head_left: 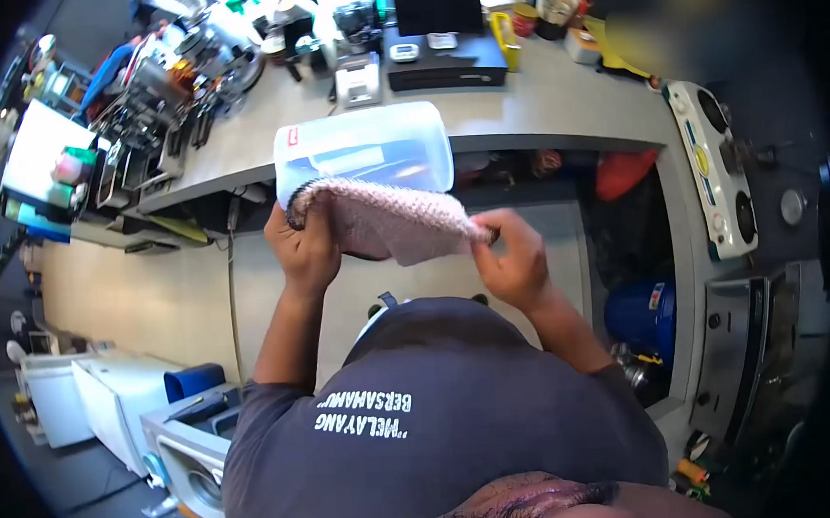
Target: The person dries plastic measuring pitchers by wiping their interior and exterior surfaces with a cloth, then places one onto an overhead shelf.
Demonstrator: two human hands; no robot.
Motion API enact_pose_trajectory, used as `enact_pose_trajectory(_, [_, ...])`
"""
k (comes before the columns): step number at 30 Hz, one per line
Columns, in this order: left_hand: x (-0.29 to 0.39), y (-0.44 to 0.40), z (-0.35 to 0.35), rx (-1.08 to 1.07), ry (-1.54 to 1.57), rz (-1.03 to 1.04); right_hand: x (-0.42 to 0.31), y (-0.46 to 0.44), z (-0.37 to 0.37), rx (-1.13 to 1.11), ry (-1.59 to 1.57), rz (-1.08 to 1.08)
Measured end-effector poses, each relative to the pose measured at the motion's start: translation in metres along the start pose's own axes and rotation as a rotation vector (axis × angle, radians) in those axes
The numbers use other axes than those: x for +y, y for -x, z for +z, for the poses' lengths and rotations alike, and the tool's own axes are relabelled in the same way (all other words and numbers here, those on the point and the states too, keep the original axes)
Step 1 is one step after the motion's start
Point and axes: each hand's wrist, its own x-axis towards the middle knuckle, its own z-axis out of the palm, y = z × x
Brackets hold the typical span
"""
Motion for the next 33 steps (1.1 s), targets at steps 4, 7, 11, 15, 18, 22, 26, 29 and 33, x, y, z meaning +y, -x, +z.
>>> enact_pose_trajectory(4, [0.021, 0.001, -0.088, 0.009, -0.191, 0.02, -0.066, 0.0, 0.055, -0.187, -0.558, 0.293])
enact_pose_trajectory(7, [0.036, -0.004, -0.156, 0.056, -0.284, 0.018, -0.082, -0.008, 0.074, -0.187, -1.253, 0.536])
enact_pose_trajectory(11, [0.052, -0.006, -0.234, 0.101, -0.355, 0.085, -0.102, -0.031, 0.087, 0.179, -1.233, 0.299])
enact_pose_trajectory(15, [0.087, -0.028, -0.286, 0.312, -0.061, -0.125, -0.143, -0.053, 0.109, 0.107, -1.101, 0.077])
enact_pose_trajectory(18, [0.096, -0.031, -0.298, 0.361, 0.089, -0.295, -0.179, -0.056, 0.144, -0.277, -1.262, 0.149])
enact_pose_trajectory(22, [0.086, -0.024, -0.29, 0.194, 0.314, -0.545, -0.192, -0.086, 0.211, -0.608, -0.74, -0.626])
enact_pose_trajectory(26, [0.094, -0.032, -0.269, 0.452, 0.443, -0.787, -0.177, -0.106, 0.243, -0.292, -0.352, -0.655])
enact_pose_trajectory(29, [0.038, -0.015, -0.309, 0.403, 0.454, -0.864, -0.164, -0.13, 0.244, -0.592, -0.221, -0.425])
enact_pose_trajectory(33, [0.019, -0.031, -0.294, 0.594, 0.31, -0.89, -0.143, -0.16, 0.257, -0.739, -0.176, -0.46])
